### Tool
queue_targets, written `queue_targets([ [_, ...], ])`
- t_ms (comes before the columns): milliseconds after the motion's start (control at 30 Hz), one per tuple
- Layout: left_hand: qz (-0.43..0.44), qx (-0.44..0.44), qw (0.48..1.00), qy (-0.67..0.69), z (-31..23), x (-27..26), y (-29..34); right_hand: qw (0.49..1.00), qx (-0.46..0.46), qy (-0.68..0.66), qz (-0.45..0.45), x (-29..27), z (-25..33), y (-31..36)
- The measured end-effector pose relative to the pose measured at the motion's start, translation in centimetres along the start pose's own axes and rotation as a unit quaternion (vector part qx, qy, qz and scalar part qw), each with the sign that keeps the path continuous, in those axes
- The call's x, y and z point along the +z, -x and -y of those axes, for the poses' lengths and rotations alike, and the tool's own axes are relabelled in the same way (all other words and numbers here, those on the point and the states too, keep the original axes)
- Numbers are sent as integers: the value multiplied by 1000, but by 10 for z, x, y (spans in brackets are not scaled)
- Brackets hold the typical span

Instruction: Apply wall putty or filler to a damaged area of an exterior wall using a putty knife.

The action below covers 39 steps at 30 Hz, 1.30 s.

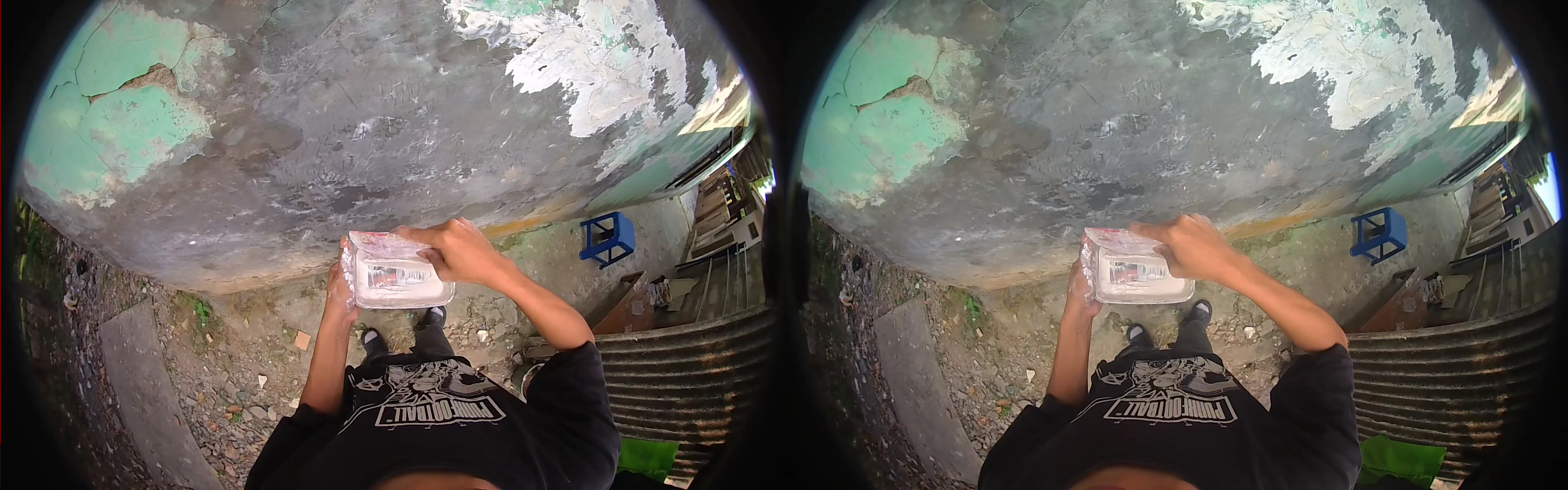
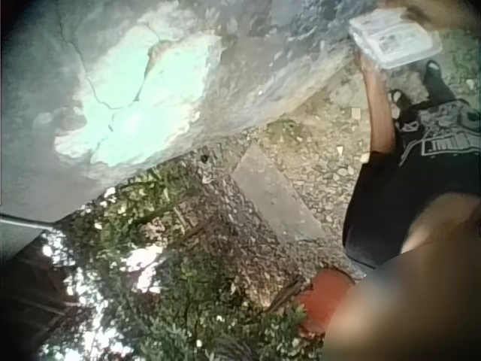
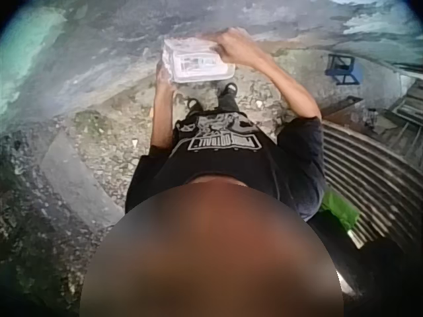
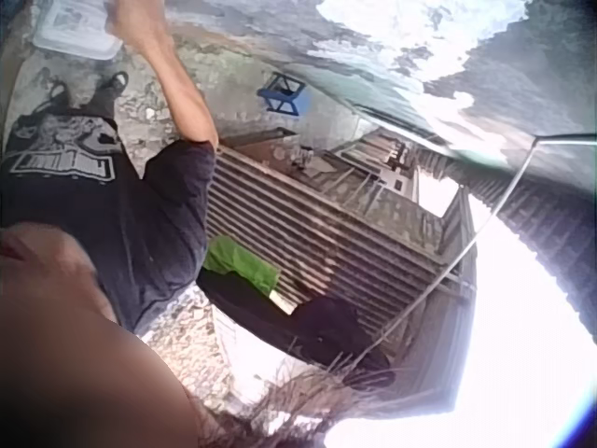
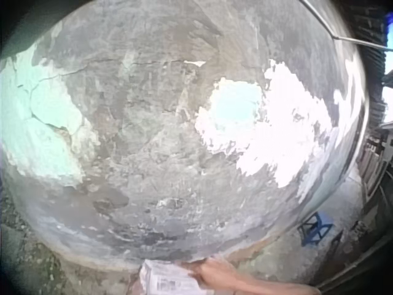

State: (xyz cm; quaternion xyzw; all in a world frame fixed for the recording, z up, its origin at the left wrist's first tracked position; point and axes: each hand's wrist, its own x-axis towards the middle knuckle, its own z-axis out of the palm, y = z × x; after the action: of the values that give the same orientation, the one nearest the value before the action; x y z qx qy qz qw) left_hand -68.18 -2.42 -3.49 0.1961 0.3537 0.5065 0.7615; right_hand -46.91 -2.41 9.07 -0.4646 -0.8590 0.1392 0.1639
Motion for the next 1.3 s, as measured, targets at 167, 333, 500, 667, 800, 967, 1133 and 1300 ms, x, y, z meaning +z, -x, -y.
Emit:
queue_targets([
  [167,-15,16,1000,-16,-4,-6,1,997,6,-75,-13,-11,3,-5],
  [333,5,22,999,-31,-16,6,5,998,-15,24,-56,-8,5,-13],
  [500,2,7,1000,-24,-13,0,4,999,-19,36,-35,0,6,-11],
  [667,-10,16,999,-29,-4,-9,-8,998,-28,13,-64,12,-2,-5],
  [800,11,27,998,-51,-10,-12,-14,998,-32,35,-44,24,8,3],
  [967,-19,3,1000,-15,-20,1,-16,992,-86,16,-88,22,12,8],
  [1133,-24,44,999,-7,-21,-5,-22,995,-61,-51,-68,-4,18,8],
  [1300,-1,48,999,-19,-22,3,-16,997,-71,29,0,5,18,4],
])
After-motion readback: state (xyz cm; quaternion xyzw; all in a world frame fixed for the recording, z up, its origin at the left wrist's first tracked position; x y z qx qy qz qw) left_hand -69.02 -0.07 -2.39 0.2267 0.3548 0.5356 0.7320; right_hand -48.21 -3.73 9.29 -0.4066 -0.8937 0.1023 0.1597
